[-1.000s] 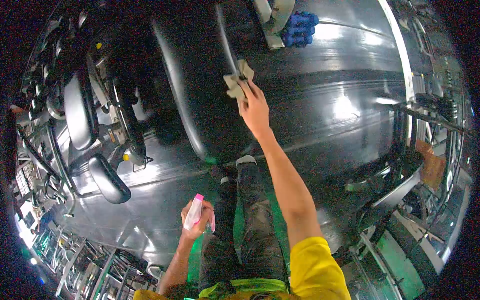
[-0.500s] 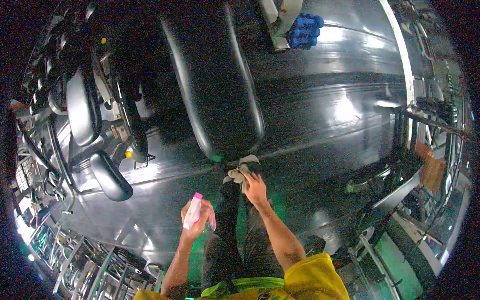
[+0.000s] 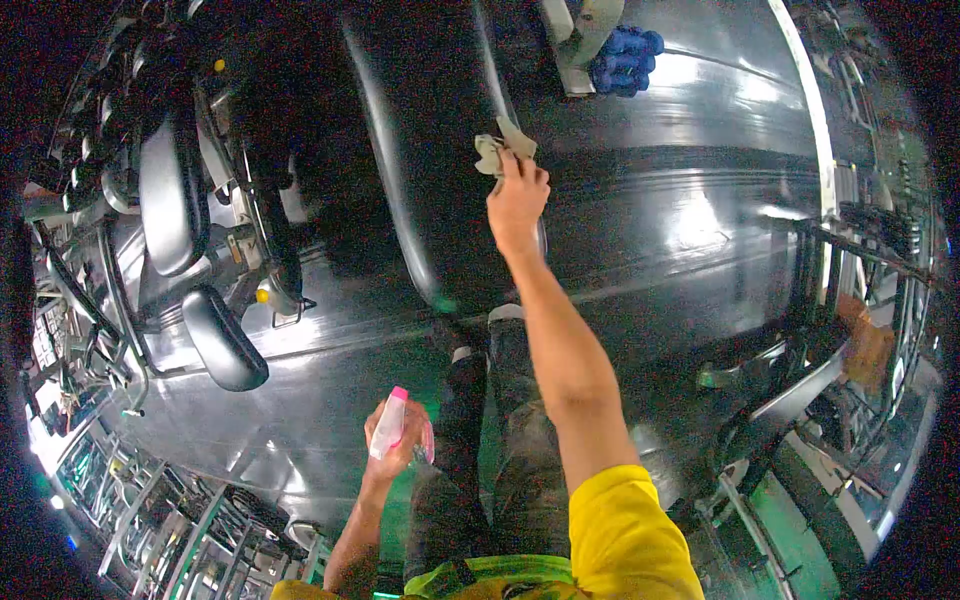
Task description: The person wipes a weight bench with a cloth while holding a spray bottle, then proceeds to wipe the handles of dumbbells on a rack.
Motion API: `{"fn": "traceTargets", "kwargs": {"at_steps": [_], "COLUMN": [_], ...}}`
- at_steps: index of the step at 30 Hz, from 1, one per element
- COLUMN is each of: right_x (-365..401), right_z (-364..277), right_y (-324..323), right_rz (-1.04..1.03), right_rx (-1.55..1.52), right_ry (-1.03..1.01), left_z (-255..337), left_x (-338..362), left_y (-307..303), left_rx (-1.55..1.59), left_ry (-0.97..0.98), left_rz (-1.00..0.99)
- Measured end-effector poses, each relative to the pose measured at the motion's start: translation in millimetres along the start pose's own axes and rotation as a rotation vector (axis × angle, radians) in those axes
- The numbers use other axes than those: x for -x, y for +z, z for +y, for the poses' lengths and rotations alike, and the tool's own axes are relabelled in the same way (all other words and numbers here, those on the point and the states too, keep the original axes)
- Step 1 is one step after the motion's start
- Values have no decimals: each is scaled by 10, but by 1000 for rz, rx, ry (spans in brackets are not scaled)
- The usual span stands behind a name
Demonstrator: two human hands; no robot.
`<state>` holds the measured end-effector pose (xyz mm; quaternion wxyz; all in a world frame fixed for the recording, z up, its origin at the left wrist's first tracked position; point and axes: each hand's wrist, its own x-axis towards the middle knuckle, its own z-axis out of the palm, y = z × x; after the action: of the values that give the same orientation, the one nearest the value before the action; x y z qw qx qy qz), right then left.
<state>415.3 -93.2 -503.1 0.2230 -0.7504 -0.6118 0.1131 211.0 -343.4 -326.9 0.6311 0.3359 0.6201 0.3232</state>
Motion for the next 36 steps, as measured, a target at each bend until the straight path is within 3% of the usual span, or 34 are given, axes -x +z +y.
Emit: {"fn": "traceTargets", "kwargs": {"at_steps": [4,9,13,15,16,18,22,25,29,31,34,36], "right_x": [628,1707,1916,1994,1971,1878,1064,696,1253,1777,2386,2780], "right_z": [-4,204,293,397,459,565,533,529,345,216,-103,-207], "right_y": [-7,-321,-612,-731,-782,-906,-812,-419,-263,-352,-261,-89], "right_rz": [-109,-336,-509,-722,-725,-537,-52,-72,-81,-174,-108,-309], "right_rx": [57,22,-10,-334,-333,-392,-274,-142,56,-68,-266,-299], "right_ry": [-235,-369,-339,-67,-70,38,-105,-56,-78,-10,231,248], "left_z": [53,-50,3,0,-6,-14,5,14,-3,0,66,-23], "left_x": [11,10,-5,-1,11,29,15,17,23,28,-10,-17], "left_y": [-1,-44,-33,-23,-20,-16,7,14,-2,-13,14,-36], "left_rx": [30,51,117,101,79,96,69,63,28,21,10,-48], "left_ry": [-68,-4,8,3,-6,4,31,-19,-32,-31,29,37], "left_rz": [37,48,31,26,26,11,4,13,8,-31,-17,-29]}}
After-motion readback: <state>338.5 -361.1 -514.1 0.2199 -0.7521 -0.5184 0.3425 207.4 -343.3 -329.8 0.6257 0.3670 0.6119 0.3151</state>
